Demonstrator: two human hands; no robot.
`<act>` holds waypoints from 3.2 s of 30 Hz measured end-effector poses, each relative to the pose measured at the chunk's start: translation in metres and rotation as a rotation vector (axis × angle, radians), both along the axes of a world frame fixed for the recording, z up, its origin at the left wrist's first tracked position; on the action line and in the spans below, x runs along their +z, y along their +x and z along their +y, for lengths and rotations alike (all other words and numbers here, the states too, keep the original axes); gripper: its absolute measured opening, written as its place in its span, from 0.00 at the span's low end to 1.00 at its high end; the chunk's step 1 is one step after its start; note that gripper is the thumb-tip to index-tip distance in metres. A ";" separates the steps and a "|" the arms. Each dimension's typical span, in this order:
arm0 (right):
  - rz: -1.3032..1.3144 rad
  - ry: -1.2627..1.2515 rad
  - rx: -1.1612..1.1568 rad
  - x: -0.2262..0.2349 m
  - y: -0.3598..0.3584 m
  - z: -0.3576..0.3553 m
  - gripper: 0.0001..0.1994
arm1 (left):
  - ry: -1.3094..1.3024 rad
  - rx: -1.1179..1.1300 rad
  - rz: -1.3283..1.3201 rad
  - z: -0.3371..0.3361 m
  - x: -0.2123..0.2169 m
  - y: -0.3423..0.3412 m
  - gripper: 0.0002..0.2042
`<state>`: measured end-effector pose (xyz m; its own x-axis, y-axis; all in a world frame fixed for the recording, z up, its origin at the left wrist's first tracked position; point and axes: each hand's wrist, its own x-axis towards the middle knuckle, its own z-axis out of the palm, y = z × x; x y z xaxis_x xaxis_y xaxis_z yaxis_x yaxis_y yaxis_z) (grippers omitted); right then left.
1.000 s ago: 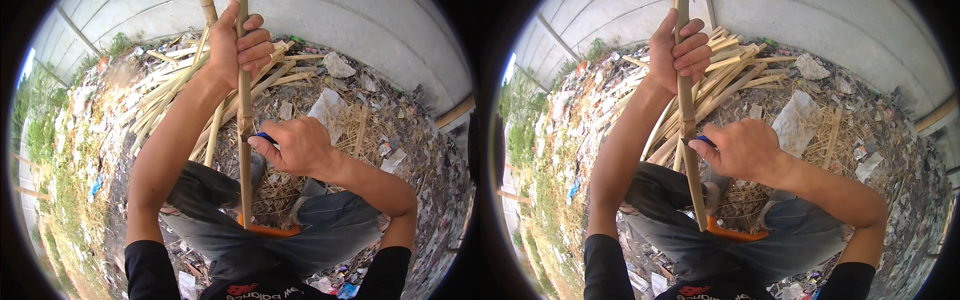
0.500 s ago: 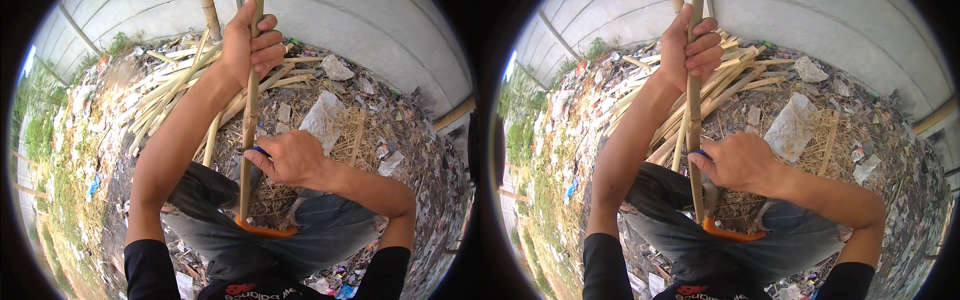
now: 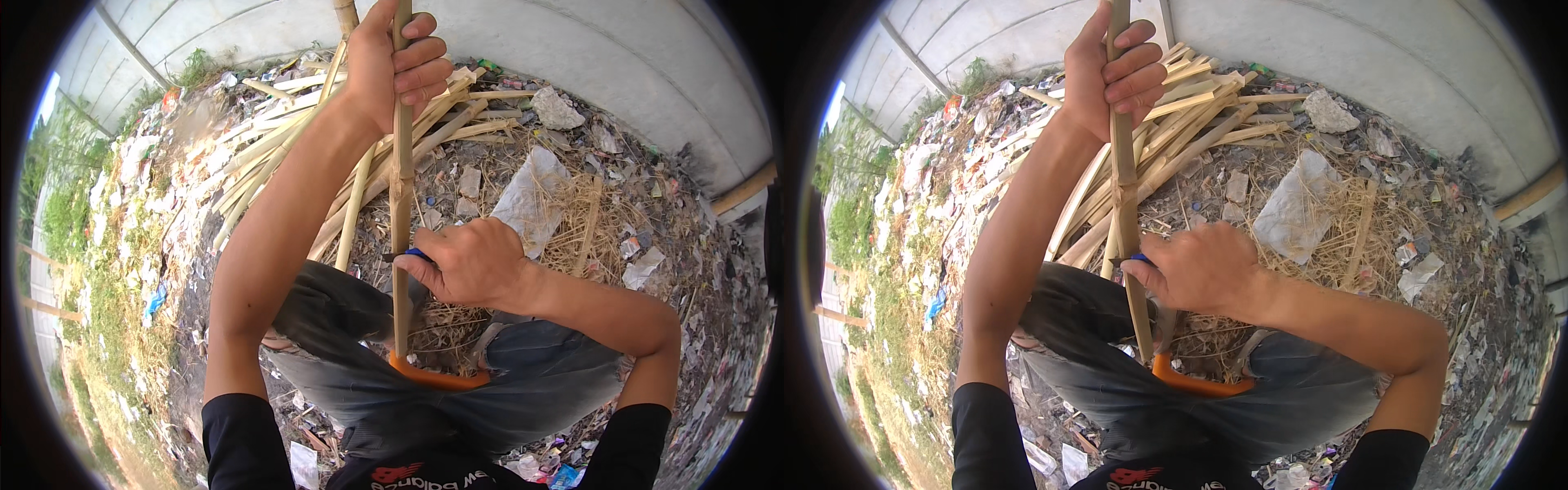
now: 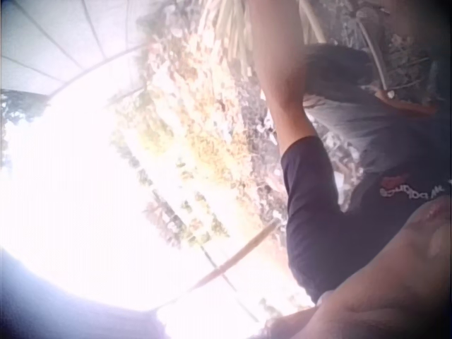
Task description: The person sits on a small stool and uses a blue utility knife to split long bamboo poles into thin strips. They hold the pole vertically and slice downwards, separating the material into usable slats which are then placed on a pile.
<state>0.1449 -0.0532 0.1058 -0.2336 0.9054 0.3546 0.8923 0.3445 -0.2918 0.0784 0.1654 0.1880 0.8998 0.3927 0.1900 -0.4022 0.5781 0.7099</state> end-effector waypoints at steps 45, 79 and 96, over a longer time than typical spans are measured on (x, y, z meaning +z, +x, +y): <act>-0.059 -0.385 0.202 -0.054 -0.021 -0.051 0.25 | 0.049 0.333 -0.135 0.048 0.040 -0.036 0.26; 0.566 -0.647 0.347 -0.047 0.009 -0.017 0.27 | 0.166 0.523 -0.039 0.075 0.026 -0.067 0.24; 0.181 -0.106 0.178 -0.013 0.020 -0.005 0.22 | 0.101 0.596 0.079 0.077 0.016 -0.062 0.24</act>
<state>0.1652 -0.0580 0.0927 -0.3336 0.8901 0.3105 0.7507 0.4501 -0.4836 0.0160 0.2422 0.2038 0.5434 0.8167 0.1943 -0.5801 0.1980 0.7901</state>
